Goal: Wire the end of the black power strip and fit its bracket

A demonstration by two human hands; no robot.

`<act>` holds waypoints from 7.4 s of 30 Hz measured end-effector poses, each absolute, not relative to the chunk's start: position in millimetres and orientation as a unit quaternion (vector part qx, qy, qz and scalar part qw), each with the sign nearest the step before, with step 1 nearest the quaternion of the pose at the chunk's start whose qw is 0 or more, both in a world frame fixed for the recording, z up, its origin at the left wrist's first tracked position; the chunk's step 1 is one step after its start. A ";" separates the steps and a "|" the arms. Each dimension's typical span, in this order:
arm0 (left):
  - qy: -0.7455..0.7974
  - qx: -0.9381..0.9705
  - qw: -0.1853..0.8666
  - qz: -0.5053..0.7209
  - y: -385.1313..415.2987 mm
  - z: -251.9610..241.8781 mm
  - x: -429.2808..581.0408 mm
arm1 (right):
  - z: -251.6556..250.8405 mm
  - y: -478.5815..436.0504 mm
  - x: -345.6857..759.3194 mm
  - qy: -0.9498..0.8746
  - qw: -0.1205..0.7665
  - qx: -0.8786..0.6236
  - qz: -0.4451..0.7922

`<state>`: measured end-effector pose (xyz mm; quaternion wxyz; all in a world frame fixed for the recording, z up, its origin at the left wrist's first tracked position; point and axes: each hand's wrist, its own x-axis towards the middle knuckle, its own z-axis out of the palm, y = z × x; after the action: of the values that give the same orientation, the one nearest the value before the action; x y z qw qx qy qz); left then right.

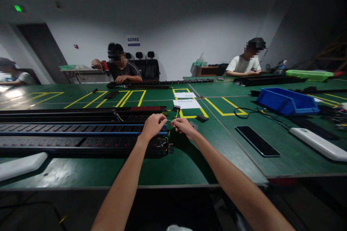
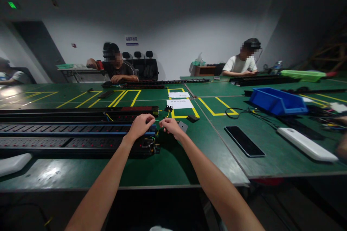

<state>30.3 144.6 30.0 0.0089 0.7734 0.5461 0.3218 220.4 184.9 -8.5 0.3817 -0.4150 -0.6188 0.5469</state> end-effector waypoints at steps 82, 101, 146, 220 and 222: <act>0.593 0.775 -0.009 0.219 137.3 32.3 35.1 | -17.5 188.1 217.6 -0.716 0.316 -0.404 0.473; 0.582 0.789 -0.028 0.194 135.4 33.5 29.4 | -20.2 189.8 218.4 -0.749 0.339 -0.387 0.417; 0.598 0.779 0.047 0.183 141.0 31.2 31.2 | -20.7 189.3 215.1 -0.710 0.341 -0.428 0.444; 0.629 0.718 0.092 0.282 152.5 25.7 24.3 | -6.7 198.5 242.1 -0.802 0.353 -0.375 0.302; 0.631 0.718 0.091 0.277 152.3 26.0 24.4 | -9.5 200.8 241.7 -0.805 0.351 -0.378 0.294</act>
<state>24.4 152.3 26.0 0.0912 0.7184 0.6313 0.2774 241.7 200.8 -9.5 0.3514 -0.3781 -0.8046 0.2935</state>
